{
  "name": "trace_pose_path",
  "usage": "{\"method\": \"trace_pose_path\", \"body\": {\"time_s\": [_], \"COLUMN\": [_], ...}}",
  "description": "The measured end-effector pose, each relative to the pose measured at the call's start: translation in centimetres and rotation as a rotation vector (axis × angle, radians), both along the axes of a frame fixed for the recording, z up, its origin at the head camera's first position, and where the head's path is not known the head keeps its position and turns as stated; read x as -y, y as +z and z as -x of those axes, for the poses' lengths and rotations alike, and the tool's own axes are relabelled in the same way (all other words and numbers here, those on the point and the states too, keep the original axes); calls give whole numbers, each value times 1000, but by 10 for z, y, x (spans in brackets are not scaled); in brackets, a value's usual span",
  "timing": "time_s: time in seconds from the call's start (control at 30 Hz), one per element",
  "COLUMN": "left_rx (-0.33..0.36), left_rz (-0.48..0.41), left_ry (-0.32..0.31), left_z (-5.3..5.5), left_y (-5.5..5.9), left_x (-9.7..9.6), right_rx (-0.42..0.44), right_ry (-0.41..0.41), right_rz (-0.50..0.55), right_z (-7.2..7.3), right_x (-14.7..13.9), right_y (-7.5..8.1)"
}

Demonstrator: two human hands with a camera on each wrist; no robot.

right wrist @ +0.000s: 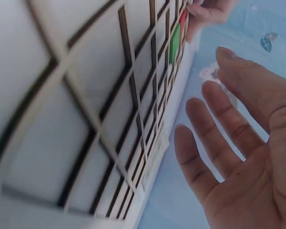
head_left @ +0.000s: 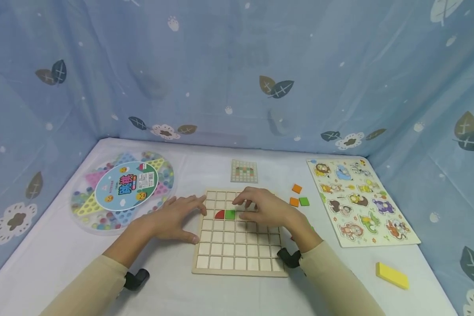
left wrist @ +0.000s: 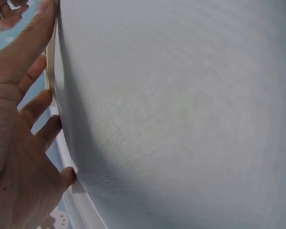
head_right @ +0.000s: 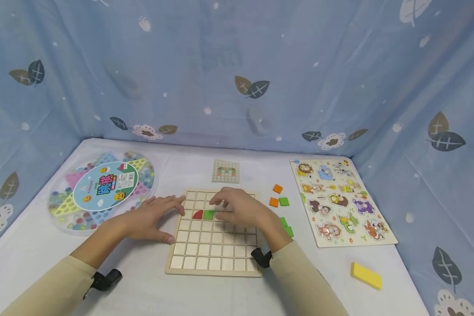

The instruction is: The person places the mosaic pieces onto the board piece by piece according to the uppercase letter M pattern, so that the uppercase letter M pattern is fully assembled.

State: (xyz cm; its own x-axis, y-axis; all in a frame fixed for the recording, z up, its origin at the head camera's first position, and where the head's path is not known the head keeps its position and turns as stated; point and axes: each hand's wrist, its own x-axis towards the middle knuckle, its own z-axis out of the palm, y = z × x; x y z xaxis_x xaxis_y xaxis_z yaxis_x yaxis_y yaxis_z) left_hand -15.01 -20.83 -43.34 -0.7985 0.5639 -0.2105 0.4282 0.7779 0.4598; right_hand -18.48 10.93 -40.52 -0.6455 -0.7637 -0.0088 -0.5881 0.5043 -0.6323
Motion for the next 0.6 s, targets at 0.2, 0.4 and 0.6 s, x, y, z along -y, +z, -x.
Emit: {"method": "trace_pose_path", "body": {"time_s": [0.2, 0.4, 0.6], "left_rx": [-3, -3, -7], "left_rz": [-1, -8, -6], "left_ry": [-1, -4, -16], "left_z": [-1, -1, 0], "left_y": [0, 1, -1], "left_x": [1, 3, 1], "right_rx": [-24, -27, -38], "right_ry": [2, -28, -82], "right_rz": [9, 15, 1], "right_z": [2, 2, 3], "right_x": [-13, -29, -47], "right_y": [0, 5, 5]}}
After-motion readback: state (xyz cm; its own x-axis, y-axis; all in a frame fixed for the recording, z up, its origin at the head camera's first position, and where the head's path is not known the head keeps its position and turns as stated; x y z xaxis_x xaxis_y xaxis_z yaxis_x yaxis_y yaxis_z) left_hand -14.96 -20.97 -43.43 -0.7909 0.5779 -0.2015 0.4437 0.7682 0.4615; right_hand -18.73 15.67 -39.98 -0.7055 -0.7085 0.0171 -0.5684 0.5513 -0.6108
